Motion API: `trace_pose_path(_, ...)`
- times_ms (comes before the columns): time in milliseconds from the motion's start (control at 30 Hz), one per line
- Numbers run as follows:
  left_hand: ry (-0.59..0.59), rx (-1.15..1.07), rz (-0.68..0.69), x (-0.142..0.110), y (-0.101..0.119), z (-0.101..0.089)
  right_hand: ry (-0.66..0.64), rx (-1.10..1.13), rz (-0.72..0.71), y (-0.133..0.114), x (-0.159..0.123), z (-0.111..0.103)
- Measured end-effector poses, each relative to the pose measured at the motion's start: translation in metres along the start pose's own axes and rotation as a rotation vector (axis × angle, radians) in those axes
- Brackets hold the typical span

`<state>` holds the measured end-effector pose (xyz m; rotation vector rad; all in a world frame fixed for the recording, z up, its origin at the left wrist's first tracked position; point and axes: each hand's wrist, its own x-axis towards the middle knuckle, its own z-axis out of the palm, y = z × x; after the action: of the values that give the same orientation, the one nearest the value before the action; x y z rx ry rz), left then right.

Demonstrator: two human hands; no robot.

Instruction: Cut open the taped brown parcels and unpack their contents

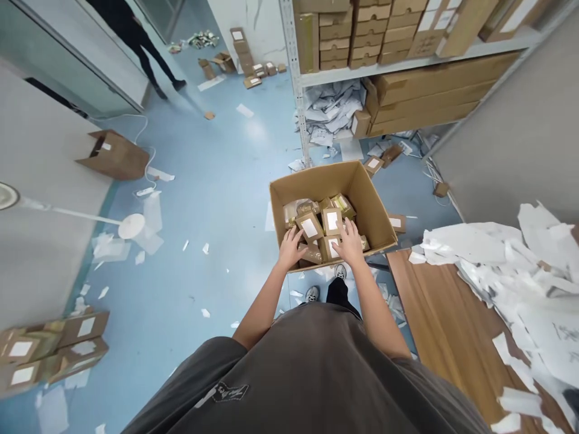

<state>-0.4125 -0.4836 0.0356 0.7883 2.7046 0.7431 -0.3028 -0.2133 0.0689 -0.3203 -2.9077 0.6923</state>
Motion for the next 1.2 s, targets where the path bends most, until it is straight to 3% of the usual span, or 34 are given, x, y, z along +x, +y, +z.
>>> trace_pose_path(233,-0.007,0.012,-0.127,0.061,0.007,0.028,-0.124,0.07,-0.089,0.044,0.093,0.018)
trace_pose_path(400,-0.039,-0.001,-0.201,0.1,-0.004,0.06,-0.258,0.074,-0.132,0.066,0.141,0.054)
trace_pose_path(567,-0.11,-0.049,-0.272,0.135,-0.046,0.116,-0.379,0.062,-0.111,0.091,0.17,0.124)
trace_pose_path(767,-0.168,-0.079,-0.354,0.183,-0.124,0.198,-0.477,0.073,-0.096,0.124,0.192,0.228)
trace_pose_path(900,-0.165,-0.096,-0.423,0.208,-0.171,0.241,-0.541,0.094,-0.099,0.137,0.201,0.293)
trace_pose_path(1067,-0.145,-0.125,-0.422,0.211,-0.191,0.257,-0.591,0.132,-0.136,0.146,0.21,0.35)
trace_pose_path(1200,-0.093,-0.165,-0.408,0.199,-0.188,0.245,-0.711,0.156,-0.19,0.152,0.225,0.36)
